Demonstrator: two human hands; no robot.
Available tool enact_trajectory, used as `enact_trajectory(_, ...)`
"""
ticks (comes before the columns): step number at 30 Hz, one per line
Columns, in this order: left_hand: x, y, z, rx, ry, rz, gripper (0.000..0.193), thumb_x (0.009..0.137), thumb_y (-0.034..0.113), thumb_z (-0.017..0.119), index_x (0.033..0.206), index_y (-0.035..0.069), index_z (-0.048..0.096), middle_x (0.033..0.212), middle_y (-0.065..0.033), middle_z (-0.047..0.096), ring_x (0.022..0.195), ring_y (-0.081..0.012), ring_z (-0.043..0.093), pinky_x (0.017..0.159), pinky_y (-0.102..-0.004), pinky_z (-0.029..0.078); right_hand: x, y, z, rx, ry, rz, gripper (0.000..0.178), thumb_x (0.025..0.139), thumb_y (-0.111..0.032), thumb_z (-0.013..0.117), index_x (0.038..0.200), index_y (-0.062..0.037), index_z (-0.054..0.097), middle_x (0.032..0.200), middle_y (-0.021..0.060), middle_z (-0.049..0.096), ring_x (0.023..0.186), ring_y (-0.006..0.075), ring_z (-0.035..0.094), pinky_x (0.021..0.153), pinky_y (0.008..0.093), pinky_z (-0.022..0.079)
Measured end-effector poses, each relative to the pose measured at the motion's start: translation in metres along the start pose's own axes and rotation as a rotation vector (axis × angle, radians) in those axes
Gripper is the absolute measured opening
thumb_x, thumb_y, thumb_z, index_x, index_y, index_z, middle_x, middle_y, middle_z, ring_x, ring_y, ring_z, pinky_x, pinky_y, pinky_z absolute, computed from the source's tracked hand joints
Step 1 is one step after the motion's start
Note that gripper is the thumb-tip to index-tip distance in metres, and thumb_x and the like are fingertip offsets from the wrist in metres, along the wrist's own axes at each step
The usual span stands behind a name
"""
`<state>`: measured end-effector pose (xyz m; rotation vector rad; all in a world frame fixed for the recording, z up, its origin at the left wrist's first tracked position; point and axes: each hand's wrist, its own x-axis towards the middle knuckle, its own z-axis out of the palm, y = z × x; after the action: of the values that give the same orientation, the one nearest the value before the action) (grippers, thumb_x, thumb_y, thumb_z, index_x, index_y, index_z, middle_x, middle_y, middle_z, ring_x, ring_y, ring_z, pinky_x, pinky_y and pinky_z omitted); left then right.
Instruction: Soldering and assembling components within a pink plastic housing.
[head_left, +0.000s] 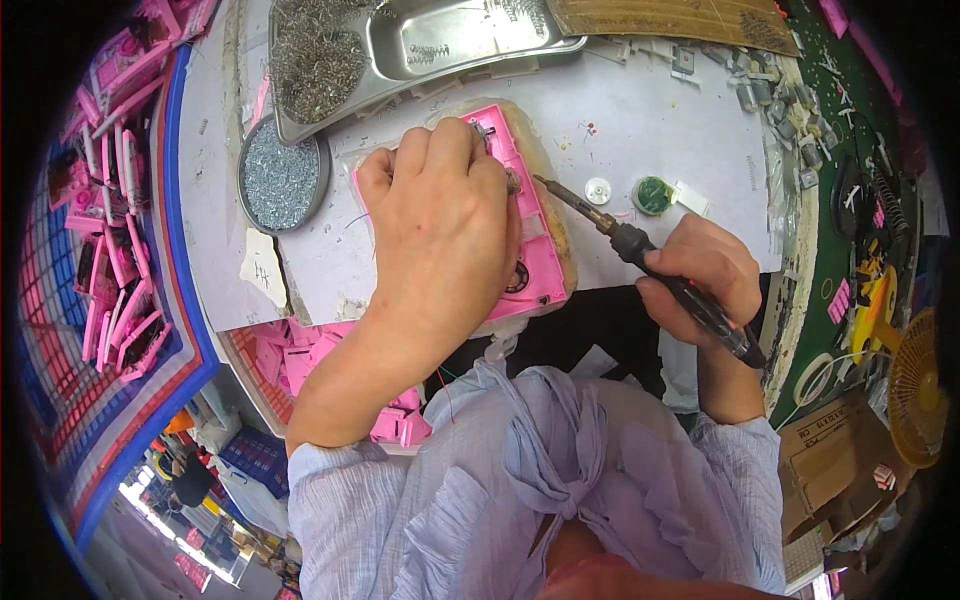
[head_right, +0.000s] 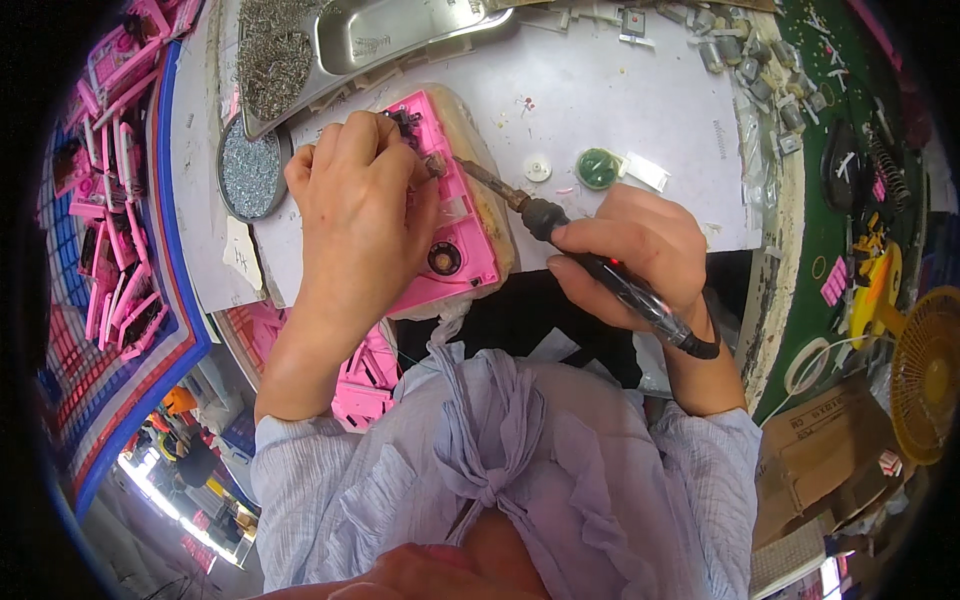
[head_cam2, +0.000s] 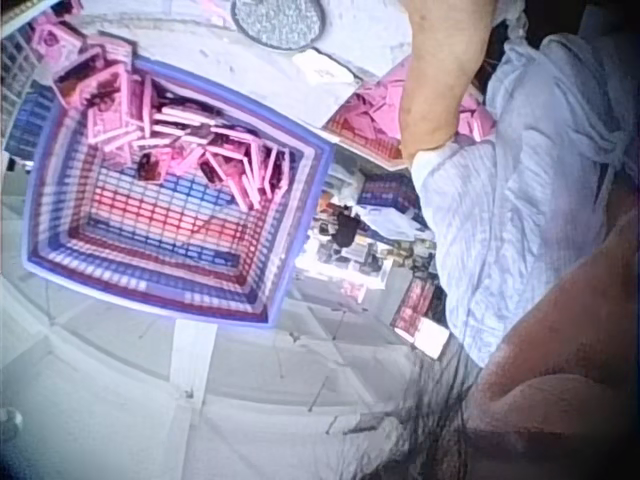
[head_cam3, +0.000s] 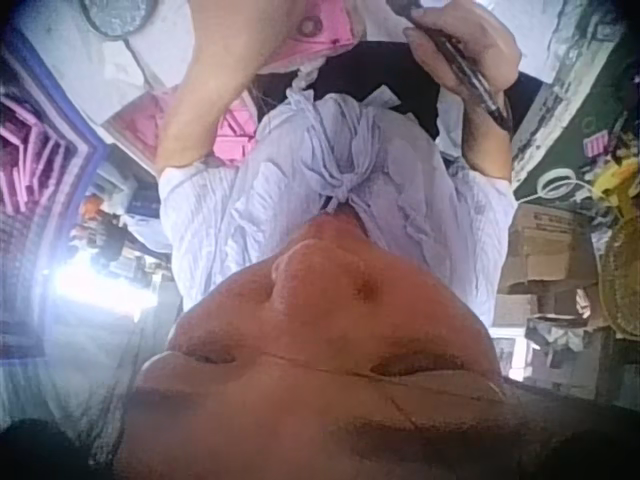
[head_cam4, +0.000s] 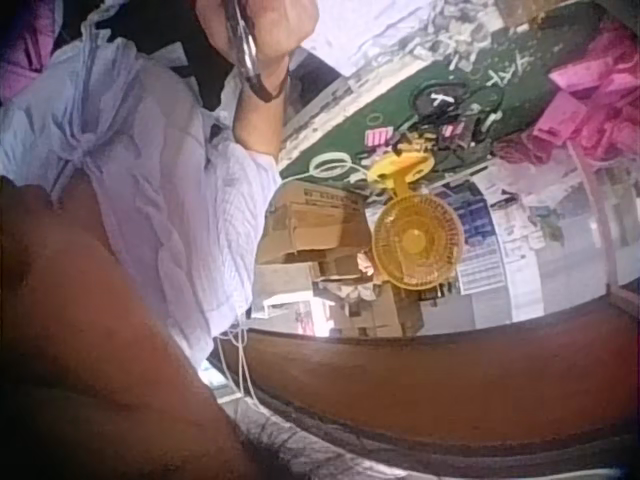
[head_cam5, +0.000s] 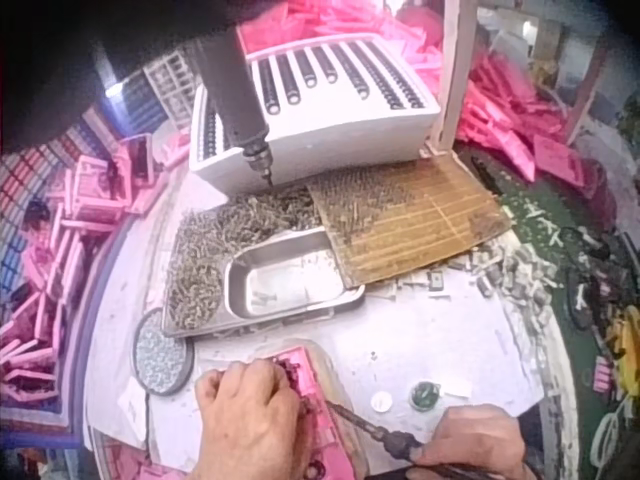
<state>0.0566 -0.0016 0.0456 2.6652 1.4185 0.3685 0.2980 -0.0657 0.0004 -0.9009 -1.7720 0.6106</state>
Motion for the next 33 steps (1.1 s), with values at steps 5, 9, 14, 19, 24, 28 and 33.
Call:
enact_trajectory(5, -0.001, 0.002, 0.000, 0.007, -0.014, -0.025, 0.018, 0.072, 0.010, 0.078, 0.081, 0.007, 0.064, 0.098, -0.0073, 0.055, 0.094, -0.0281, 0.054, 0.085, -0.0443, 0.034, -0.001, -0.002, -0.003, -0.009, -0.012, 0.006, 0.032, 0.071, 0.000, 0.083, 0.099, -0.0023, 0.068, 0.064, 0.0055, 0.057, 0.051, 0.0206, 0.052, 0.046, 0.0319, 0.038)
enact_trajectory(9, -0.009, 0.004, -0.012, -0.031, 0.026, -0.056, 0.031, 0.071, 0.016, 0.083, 0.095, 0.007, 0.066, 0.105, -0.0088, 0.058, 0.101, -0.0275, 0.056, 0.090, -0.0440, 0.036, -0.002, -0.002, -0.003, -0.014, -0.001, -0.006, 0.031, 0.070, 0.001, 0.083, 0.098, -0.0017, 0.068, 0.064, 0.0058, 0.057, 0.051, 0.0203, 0.052, 0.046, 0.0316, 0.038)
enact_trajectory(14, -0.049, -0.046, -0.020, -0.130, 0.139, -0.217, 0.038, 0.079, 0.019, 0.081, 0.111, 0.006, 0.064, 0.111, -0.0151, 0.060, 0.102, -0.0337, 0.059, 0.086, -0.0448, 0.046, -0.001, -0.005, -0.009, -0.020, 0.039, -0.009, 0.030, 0.070, 0.003, 0.081, 0.097, 0.0010, 0.067, 0.067, 0.0077, 0.060, 0.052, 0.0208, 0.054, 0.048, 0.0310, 0.039)
enact_trajectory(19, -0.074, -0.055, -0.018, -0.145, -0.039, -0.384, 0.016, 0.086, 0.013, 0.073, 0.100, 0.005, 0.069, 0.090, -0.0138, 0.064, 0.079, -0.0342, 0.063, 0.070, -0.0401, 0.051, 0.010, -0.008, -0.003, 0.021, 0.042, -0.010, 0.028, 0.074, 0.003, 0.078, 0.099, 0.0030, 0.066, 0.070, 0.0093, 0.063, 0.054, 0.0203, 0.054, 0.050, 0.0308, 0.040)
enact_trajectory(24, -0.059, -0.055, -0.019, -0.146, 0.204, -0.201, 0.010, 0.083, 0.008, 0.074, 0.090, 0.003, 0.069, 0.084, -0.0108, 0.064, 0.074, -0.0290, 0.061, 0.068, -0.0378, 0.051, 0.020, -0.014, 0.006, 0.034, 0.070, 0.004, 0.031, 0.077, 0.003, 0.078, 0.105, 0.0035, 0.066, 0.075, 0.0108, 0.065, 0.060, 0.0183, 0.056, 0.053, 0.0292, 0.040)
enact_trajectory(28, -0.045, -0.046, -0.001, -0.559, 0.395, -0.235, 0.015, 0.080, 0.003, 0.077, 0.090, 0.000, 0.067, 0.090, -0.0090, 0.069, 0.075, -0.0209, 0.066, 0.064, -0.0307, 0.053, 0.028, -0.034, 0.037, 0.233, 0.207, 0.419, 0.036, 0.084, 0.004, 0.074, 0.119, 0.0046, 0.064, 0.103, 0.0126, 0.069, 0.086, 0.0140, 0.064, 0.077, 0.0262, 0.051)
enact_trajectory(33, -0.045, -0.035, 0.011, -1.341, 0.340, -0.555, 0.006, 0.092, 0.000, 0.071, 0.091, -0.003, 0.066, 0.094, -0.0105, 0.073, 0.074, -0.0125, 0.071, 0.065, -0.0232, 0.057, 0.066, -0.027, 0.072, 0.364, 0.047, 0.421, 0.048, 0.085, 0.001, 0.075, 0.130, -0.0043, 0.063, 0.108, 0.0105, 0.070, 0.092, 0.0143, 0.067, 0.081, 0.0276, 0.054)
